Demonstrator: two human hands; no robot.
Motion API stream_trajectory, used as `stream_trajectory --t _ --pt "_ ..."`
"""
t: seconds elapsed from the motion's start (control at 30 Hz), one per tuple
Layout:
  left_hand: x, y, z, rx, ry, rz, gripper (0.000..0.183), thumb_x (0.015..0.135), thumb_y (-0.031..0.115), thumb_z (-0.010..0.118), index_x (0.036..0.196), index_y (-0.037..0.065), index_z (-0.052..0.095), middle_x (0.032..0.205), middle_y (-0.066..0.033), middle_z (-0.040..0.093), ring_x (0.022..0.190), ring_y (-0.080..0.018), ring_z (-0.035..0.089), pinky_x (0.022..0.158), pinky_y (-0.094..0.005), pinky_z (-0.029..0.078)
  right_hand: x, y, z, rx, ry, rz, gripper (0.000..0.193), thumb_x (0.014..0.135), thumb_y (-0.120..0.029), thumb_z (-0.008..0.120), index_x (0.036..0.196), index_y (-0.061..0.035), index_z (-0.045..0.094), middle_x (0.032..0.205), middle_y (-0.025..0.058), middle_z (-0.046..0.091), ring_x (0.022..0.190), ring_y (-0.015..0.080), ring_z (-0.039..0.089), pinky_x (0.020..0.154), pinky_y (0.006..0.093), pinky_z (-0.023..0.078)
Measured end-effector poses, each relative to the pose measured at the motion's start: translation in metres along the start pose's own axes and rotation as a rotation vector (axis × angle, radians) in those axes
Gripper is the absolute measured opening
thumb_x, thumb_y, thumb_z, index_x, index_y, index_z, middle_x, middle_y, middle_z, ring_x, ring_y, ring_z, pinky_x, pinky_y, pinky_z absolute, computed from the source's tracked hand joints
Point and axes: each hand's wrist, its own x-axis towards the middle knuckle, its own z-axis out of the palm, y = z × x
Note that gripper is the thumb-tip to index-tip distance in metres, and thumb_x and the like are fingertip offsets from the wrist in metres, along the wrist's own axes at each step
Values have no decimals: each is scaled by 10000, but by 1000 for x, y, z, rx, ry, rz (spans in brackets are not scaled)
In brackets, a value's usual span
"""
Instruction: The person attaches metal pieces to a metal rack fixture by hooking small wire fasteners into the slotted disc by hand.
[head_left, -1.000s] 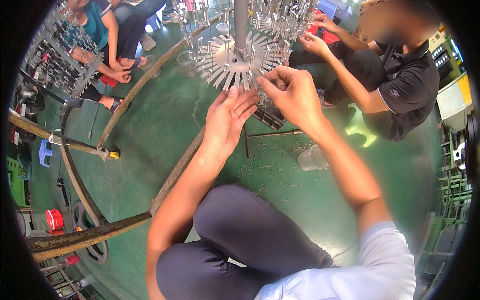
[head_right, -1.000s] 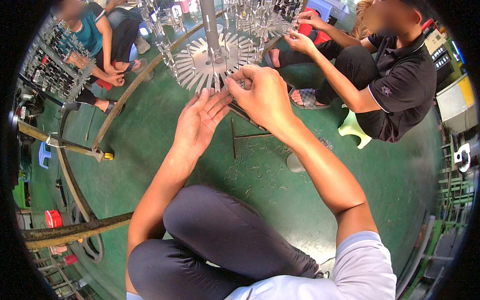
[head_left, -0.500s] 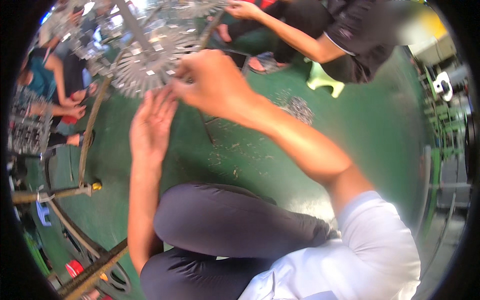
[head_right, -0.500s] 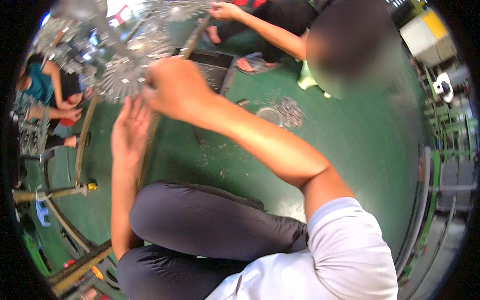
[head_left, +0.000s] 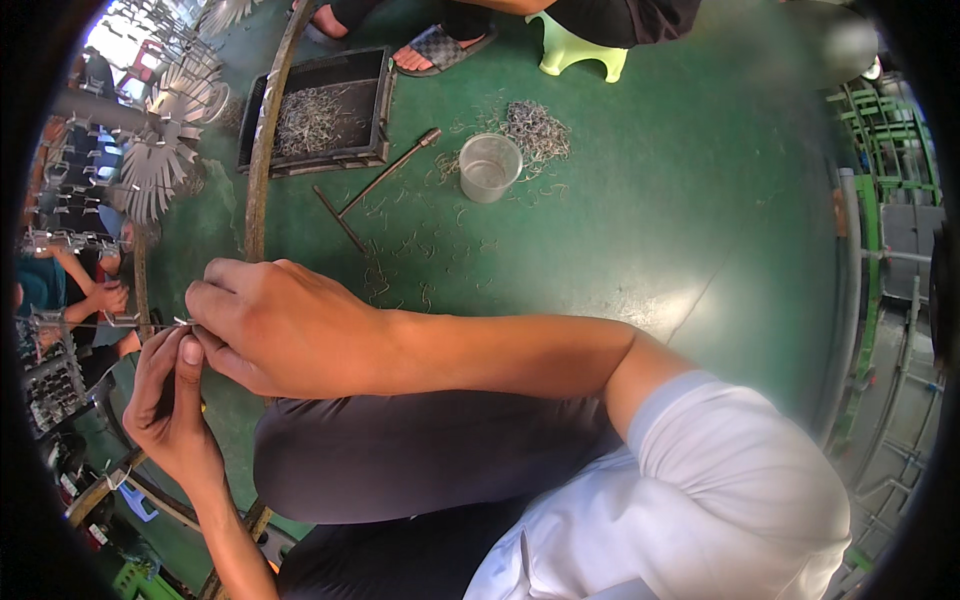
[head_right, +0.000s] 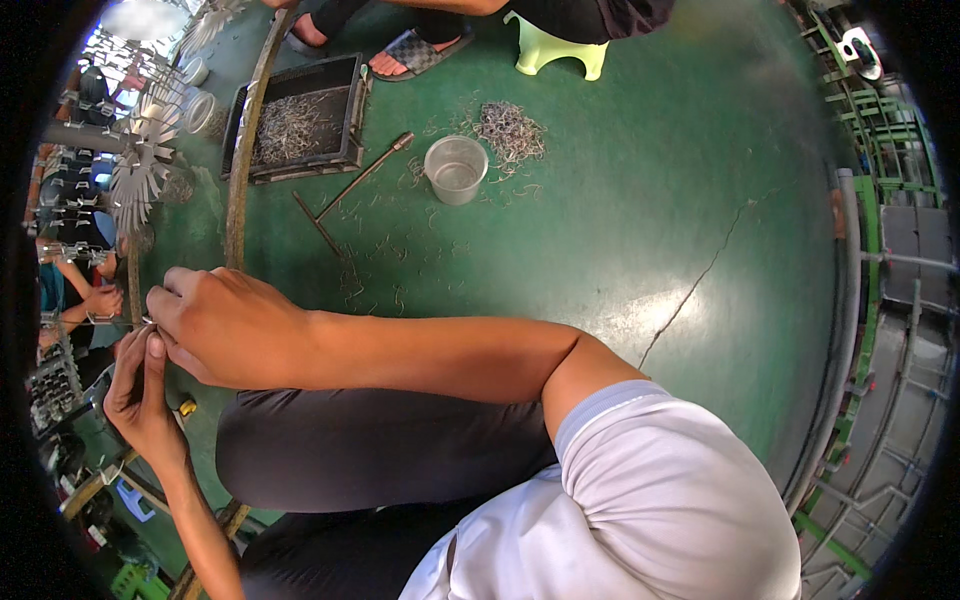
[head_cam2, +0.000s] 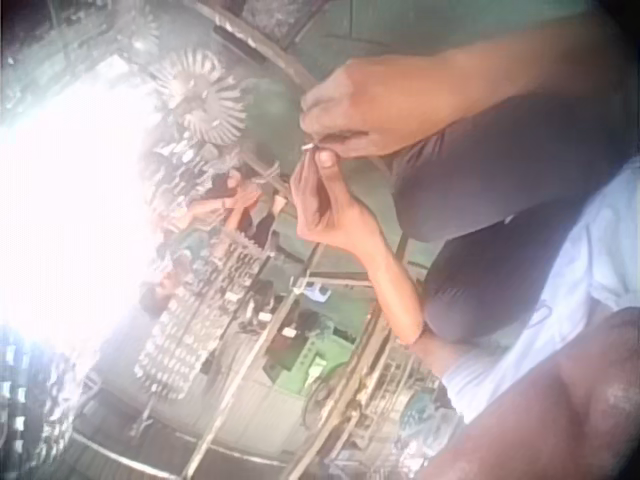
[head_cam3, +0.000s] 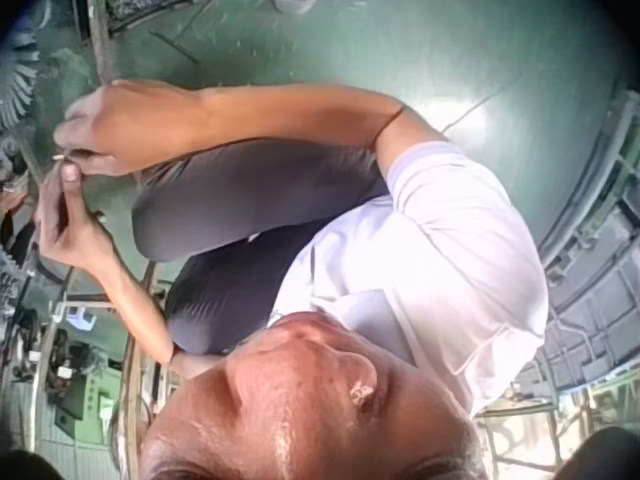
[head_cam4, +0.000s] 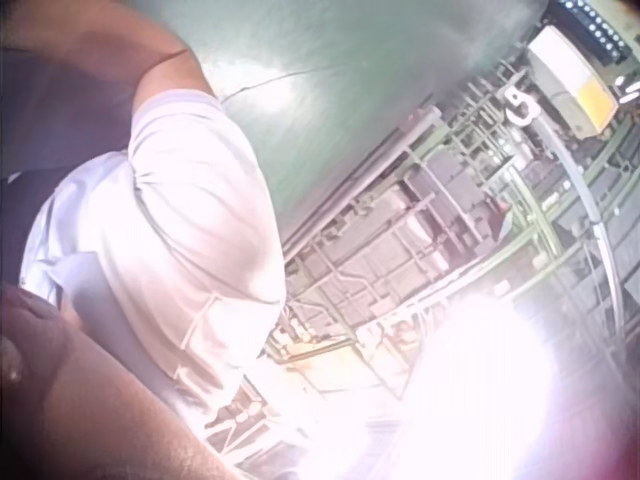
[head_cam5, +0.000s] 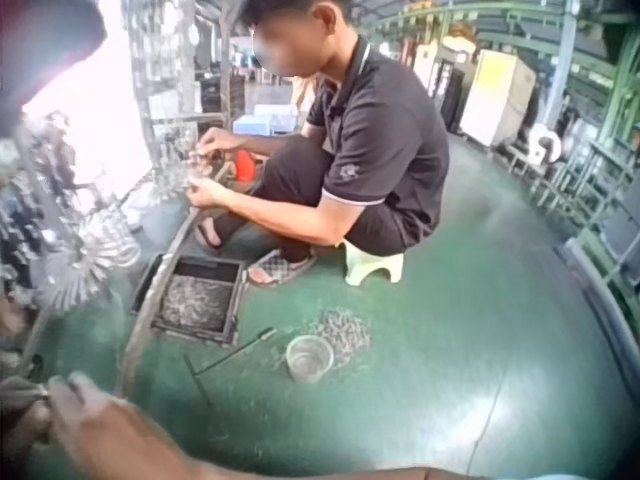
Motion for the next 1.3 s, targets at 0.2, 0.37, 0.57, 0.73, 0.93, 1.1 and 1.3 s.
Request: stream_trajectory --t 0.2,0.37,0.57,0.73,0.93,1.1,1.3 --pt "-4 18 6 -71 100 21 170 927 66 705 1030 -66 733 1043 -118 721 962 -148 634 892 -277 483 -12 -4 3 75 -4 -72 218 832 -112 704 950 13 568 865 177 575 726 410 626 626 475 528" --pt "-2 38 13 62 101 26 144 929 54 698 994 -68 738 981 -114 726 914 -148 645 844 -270 491 -9 6 -6 278 0 2 194 813 -55 732 937 28 609 829 167 651 706 322 684 633 383 548" --pt "-4 38 18 31 68 -25 208 957 116 680 1032 -73 723 985 -96 717 912 -141 631 883 -290 483 -23 17 -39 643 99 439 146 815 -72 736 839 57 673 743 135 707 711 184 696 666 324 545" --pt "-5 36 18 68 124 -29 230 955 136 687 1046 -73 722 964 -123 719 859 -151 653 806 -266 490 -119 129 -103 -188 -28 691 186 830 -154 752 946 -9 744 864 94 741 778 172 702 718 324 558" --pt "-7 21 4 139 155 -52 249 973 152 659 1087 -61 723 988 -109 719 871 -147 640 857 -279 485 -227 247 -183 -433 -92 1207 168 777 -123 688 895 -36 770 880 212 727 843 353 722 800 427 579" --pt "-7 14 8 137 212 -77 273 988 178 638 1087 -61 722 1008 -106 719 880 -142 629 862 -289 481 -263 301 -239 -781 57 992 171 814 -98 654 941 -53 759 919 215 719 878 407 697 819 465 572" --pt "-6 10 2 169 209 -70 300 998 206 627 1077 -69 718 1007 -99 720 873 -134 625 864 -280 471 -238 302 -248 -949 -219 850 179 825 -143 665 951 -27 717 1031 218 690 979 403 668 864 486 550"
